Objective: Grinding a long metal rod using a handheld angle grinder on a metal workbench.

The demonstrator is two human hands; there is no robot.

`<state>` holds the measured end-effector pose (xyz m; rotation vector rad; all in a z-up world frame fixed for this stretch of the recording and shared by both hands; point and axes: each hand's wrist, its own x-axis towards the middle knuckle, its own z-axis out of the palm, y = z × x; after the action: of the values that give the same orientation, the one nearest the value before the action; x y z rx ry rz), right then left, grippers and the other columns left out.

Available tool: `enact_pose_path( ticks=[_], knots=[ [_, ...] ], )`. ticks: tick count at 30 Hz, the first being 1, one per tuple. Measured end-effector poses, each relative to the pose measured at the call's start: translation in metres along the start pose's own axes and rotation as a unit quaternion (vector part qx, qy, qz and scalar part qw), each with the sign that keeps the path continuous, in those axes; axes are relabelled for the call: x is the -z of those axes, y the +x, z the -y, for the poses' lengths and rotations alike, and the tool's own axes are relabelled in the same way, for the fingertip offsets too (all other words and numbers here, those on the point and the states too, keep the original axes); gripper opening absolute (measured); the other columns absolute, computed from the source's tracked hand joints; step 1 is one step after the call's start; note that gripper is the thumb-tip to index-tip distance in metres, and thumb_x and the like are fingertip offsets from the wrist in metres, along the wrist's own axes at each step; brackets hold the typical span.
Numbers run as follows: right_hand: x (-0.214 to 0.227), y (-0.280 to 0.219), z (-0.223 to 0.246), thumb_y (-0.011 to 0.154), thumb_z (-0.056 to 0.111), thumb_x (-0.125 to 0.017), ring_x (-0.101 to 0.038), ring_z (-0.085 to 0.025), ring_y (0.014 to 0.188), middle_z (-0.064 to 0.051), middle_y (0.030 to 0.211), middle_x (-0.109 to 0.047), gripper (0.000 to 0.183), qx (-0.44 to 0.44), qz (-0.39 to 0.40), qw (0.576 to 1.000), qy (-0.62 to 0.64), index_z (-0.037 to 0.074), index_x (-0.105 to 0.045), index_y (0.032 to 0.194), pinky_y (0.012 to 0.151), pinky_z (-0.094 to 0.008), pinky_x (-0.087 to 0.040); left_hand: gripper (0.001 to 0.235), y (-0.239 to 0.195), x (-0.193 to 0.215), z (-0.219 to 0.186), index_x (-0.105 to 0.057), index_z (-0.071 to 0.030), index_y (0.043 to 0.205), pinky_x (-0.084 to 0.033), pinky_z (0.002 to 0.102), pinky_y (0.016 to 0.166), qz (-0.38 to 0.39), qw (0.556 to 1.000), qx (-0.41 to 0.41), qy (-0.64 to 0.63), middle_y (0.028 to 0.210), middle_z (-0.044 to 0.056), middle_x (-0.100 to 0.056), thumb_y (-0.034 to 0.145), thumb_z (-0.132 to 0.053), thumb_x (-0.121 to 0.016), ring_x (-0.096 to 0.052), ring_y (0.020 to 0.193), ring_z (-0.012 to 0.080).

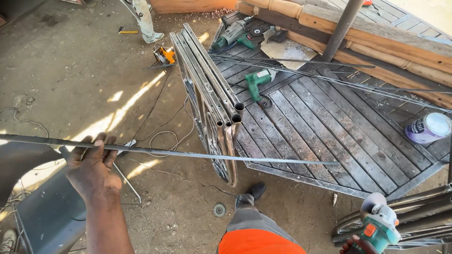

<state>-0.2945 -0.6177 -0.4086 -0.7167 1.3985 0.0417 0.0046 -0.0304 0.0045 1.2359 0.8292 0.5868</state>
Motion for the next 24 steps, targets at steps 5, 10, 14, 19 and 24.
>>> enact_pose_path(
  ticks=[5, 10, 14, 19, 24],
  knots=[
    [-0.013, -0.050, -0.005, 0.091, 0.022, -0.071, -0.060, -0.025, 0.073, -0.009, 0.081, -0.058, 0.020, 0.123, 0.036, 0.991, 0.040, 0.010, -0.055, 0.094, 0.067, -0.041, -0.052, 0.013, 0.025, 0.003, 0.029, -0.073, -0.017, 0.102, -0.071, 0.039, 0.079, -0.013, 0.999, 0.029, 0.007, 0.095, -0.002, -0.079, 0.099, -0.009, -0.064, -0.079, 0.085, 0.0145],
    [-0.048, -0.158, 0.014, 0.088, 0.015, -0.074, -0.060, -0.024, 0.067, -0.012, 0.081, -0.061, 0.024, 0.167, 0.015, 0.985, 0.036, 0.002, -0.058, 0.100, 0.062, -0.039, -0.055, 0.016, 0.037, 0.008, 0.061, -0.071, -0.028, 0.106, -0.079, 0.037, 0.070, -0.092, 0.988, 0.113, 0.059, 0.101, -0.016, -0.080, 0.104, -0.029, -0.055, -0.077, 0.102, 0.0069],
    [-0.073, -0.200, 0.029, 0.084, 0.012, -0.076, -0.059, -0.024, 0.064, -0.013, 0.080, -0.060, 0.030, 0.162, -0.003, 0.987, -0.010, 0.003, -0.055, 0.104, 0.060, -0.039, -0.054, 0.026, 0.086, 0.035, 0.129, -0.079, -0.025, 0.090, -0.076, 0.037, 0.073, -0.182, 0.967, 0.168, -0.065, 0.095, -0.008, -0.086, 0.089, -0.037, -0.056, -0.087, 0.084, 0.0116],
    [-0.081, -0.207, 0.043, 0.081, 0.010, -0.080, -0.060, -0.027, 0.060, -0.017, 0.077, -0.063, 0.034, 0.200, -0.032, 0.975, -0.086, 0.000, -0.057, 0.103, 0.056, -0.040, -0.053, 0.031, 0.126, 0.071, 0.210, -0.047, -0.022, 0.072, -0.060, 0.032, 0.062, -0.300, 0.930, 0.179, -0.118, 0.084, -0.003, -0.063, 0.091, -0.047, -0.044, -0.063, 0.073, 0.0150],
    [-0.095, -0.205, 0.057, 0.078, 0.011, -0.082, -0.062, -0.028, 0.059, -0.020, 0.078, -0.067, 0.039, 0.199, -0.056, 0.964, -0.165, -0.001, -0.059, 0.107, 0.055, -0.039, -0.053, 0.036, 0.159, 0.120, 0.280, -0.039, -0.020, 0.061, -0.050, 0.034, 0.051, -0.417, 0.871, 0.226, -0.133, 0.055, -0.007, -0.049, 0.096, -0.028, -0.044, -0.050, 0.052, 0.0136]
  ],
)
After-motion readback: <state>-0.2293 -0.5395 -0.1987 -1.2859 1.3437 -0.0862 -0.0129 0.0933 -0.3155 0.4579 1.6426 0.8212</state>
